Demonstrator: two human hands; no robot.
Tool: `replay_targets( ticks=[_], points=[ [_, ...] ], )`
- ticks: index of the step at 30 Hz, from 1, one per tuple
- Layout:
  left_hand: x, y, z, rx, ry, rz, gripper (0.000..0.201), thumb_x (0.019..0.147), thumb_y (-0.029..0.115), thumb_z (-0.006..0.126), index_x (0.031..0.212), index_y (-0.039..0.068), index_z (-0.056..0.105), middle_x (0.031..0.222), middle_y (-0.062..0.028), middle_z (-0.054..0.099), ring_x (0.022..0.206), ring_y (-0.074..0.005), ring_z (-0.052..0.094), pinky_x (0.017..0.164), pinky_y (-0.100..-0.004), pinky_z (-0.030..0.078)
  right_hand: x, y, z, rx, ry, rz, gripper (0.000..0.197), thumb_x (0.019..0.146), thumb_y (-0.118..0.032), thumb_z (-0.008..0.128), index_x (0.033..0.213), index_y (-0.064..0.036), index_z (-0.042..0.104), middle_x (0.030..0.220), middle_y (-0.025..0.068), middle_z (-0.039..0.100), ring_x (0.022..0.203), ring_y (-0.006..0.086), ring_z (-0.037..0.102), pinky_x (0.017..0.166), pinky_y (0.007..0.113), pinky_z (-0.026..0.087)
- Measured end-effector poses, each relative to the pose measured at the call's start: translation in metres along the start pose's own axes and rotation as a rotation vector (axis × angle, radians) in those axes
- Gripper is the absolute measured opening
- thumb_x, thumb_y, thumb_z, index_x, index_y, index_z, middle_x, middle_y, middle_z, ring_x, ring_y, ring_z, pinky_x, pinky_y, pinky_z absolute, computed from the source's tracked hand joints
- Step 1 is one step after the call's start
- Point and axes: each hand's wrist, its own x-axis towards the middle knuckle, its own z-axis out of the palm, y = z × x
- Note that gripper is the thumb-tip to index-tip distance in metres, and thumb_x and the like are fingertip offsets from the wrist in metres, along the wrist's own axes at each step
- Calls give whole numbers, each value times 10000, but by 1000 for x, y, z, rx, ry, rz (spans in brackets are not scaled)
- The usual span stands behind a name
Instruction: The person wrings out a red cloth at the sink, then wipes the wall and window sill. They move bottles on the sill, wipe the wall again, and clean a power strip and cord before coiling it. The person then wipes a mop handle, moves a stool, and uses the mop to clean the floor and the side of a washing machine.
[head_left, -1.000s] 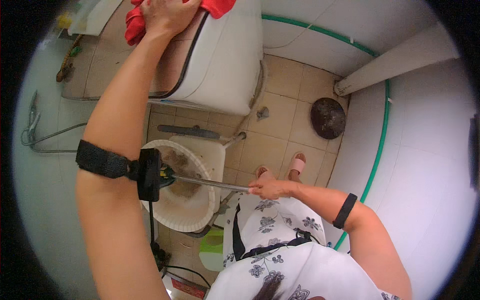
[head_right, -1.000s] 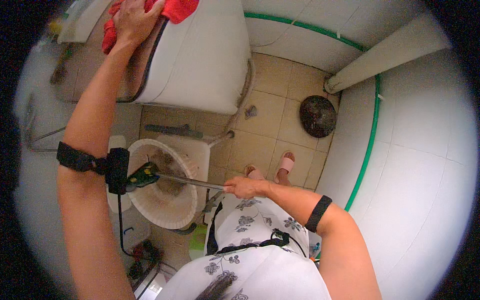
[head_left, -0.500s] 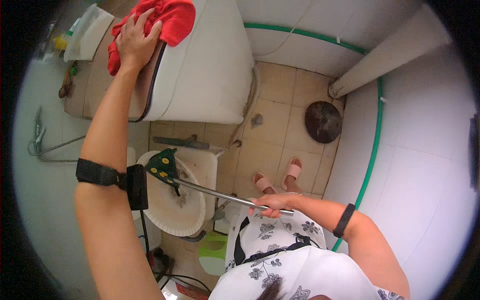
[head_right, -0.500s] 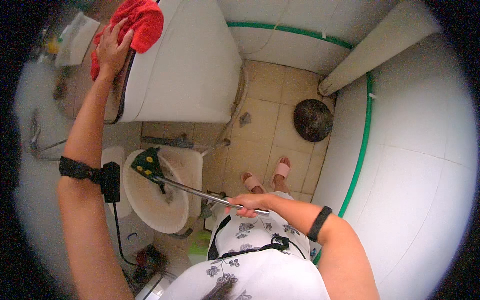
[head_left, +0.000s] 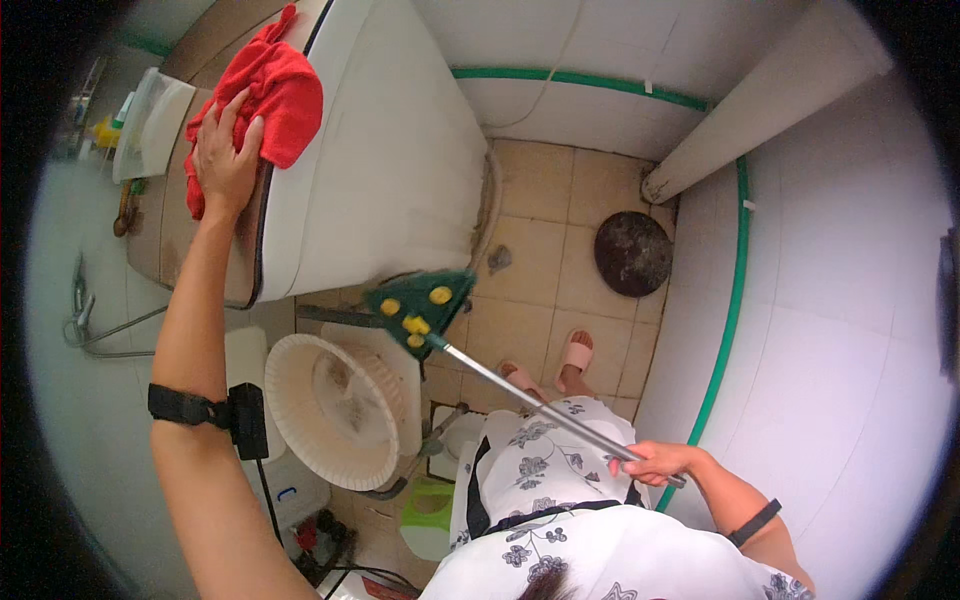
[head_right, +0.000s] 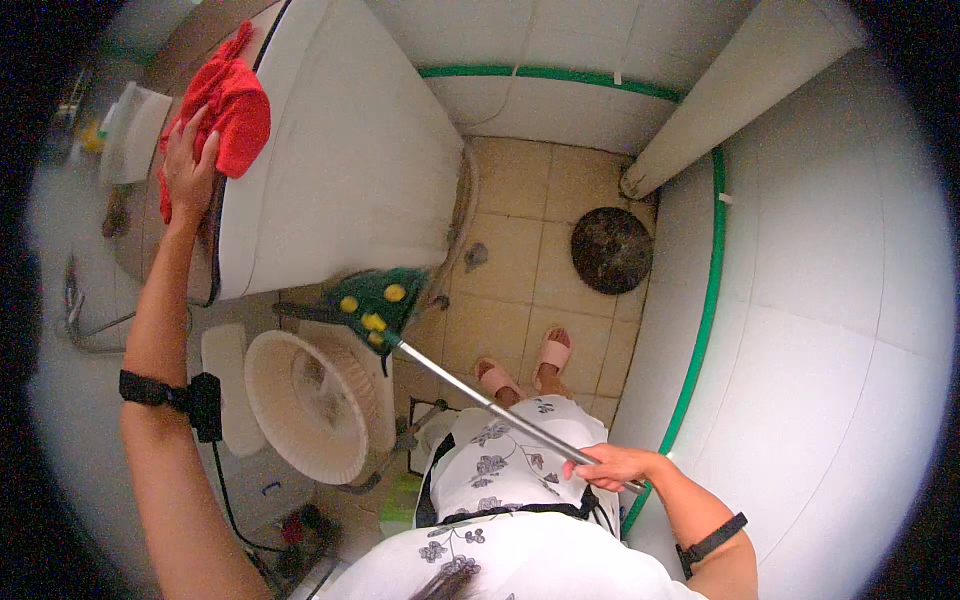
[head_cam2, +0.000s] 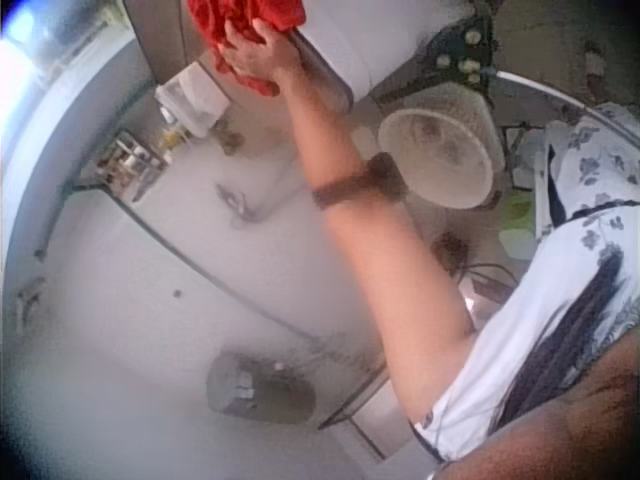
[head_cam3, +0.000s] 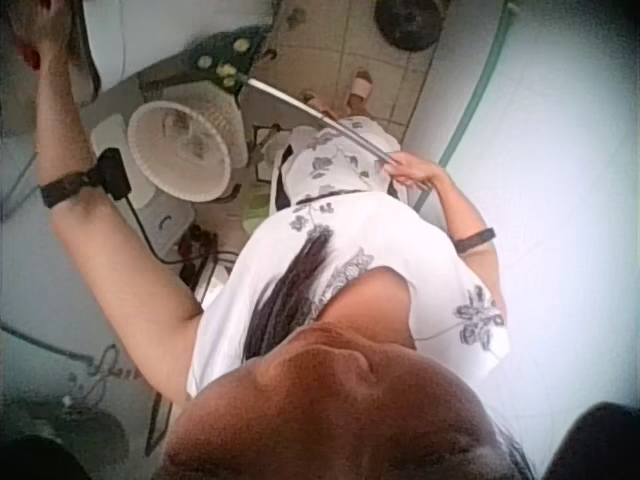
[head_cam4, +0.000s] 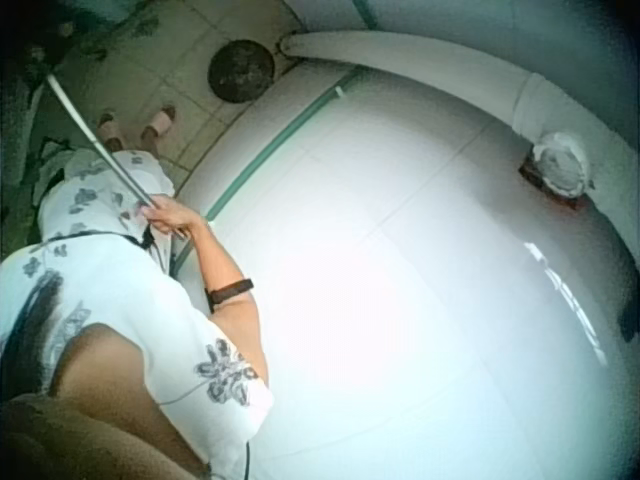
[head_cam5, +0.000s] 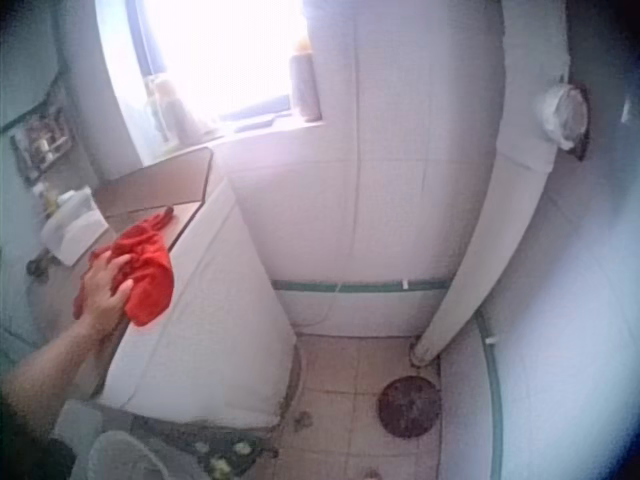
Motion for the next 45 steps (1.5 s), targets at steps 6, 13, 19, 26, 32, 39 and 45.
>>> replay_targets(
  ticks=[6,13,19,26,32,39,45],
  points=[
    [9,36,-9,23,-73,67,430,867,375,487,1263,206,493,1280,-155,441,1233,-340,376,1010,-462,280,-46,-16,-79,48,93,-88,329,934,-420,445,1010,-100,471,568,-72,322,441,25,267,369,195,219],
    [15,44,-21,-15,-138,104,433,883,332,477,1277,152,477,1277,-151,441,1225,-325,381,1027,-443,264,22,-76,-160,100,47,-192,406,941,-488,349,917,-94,443,538,-38,362,396,38,293,327,200,243],
    [21,52,-23,-14,-155,110,401,886,246,471,1254,86,497,1277,-142,465,1233,-315,368,1055,-419,219,111,-139,-205,134,312,-190,407,939,-485,362,836,-96,418,502,-18,347,378,73,312,317,238,272],
    [26,42,-23,14,-187,108,403,891,214,452,1274,87,470,1314,-79,460,1263,-303,322,1074,-419,179,158,-184,-209,-317,672,-315,450,931,-433,416,744,-27,463,546,94,482,436,184,442,412,360,383],
    [29,50,-27,19,-183,91,400,894,211,445,1274,89,471,1307,-83,467,1261,-301,322,1071,-418,179,74,-135,-176,-696,790,-417,486,947,-407,355,843,42,511,718,238,552,669,366,522,654,457,418],
    [31,59,-29,11,-205,119,401,897,190,448,1277,61,456,1298,-99,461,1233,-299,351,1064,-405,197,41,-123,-162,-706,712,-408,528,958,-416,293,832,43,523,767,253,564,706,382,532,683,454,419],
    [33,58,-28,57,-185,133,397,907,196,443,1284,71,449,1289,-97,474,1236,-282,358,1070,-407,192,134,-210,-240,-533,781,-273,538,931,-459,367,693,3,509,555,132,498,485,256,491,484,416,384]
  ],
)
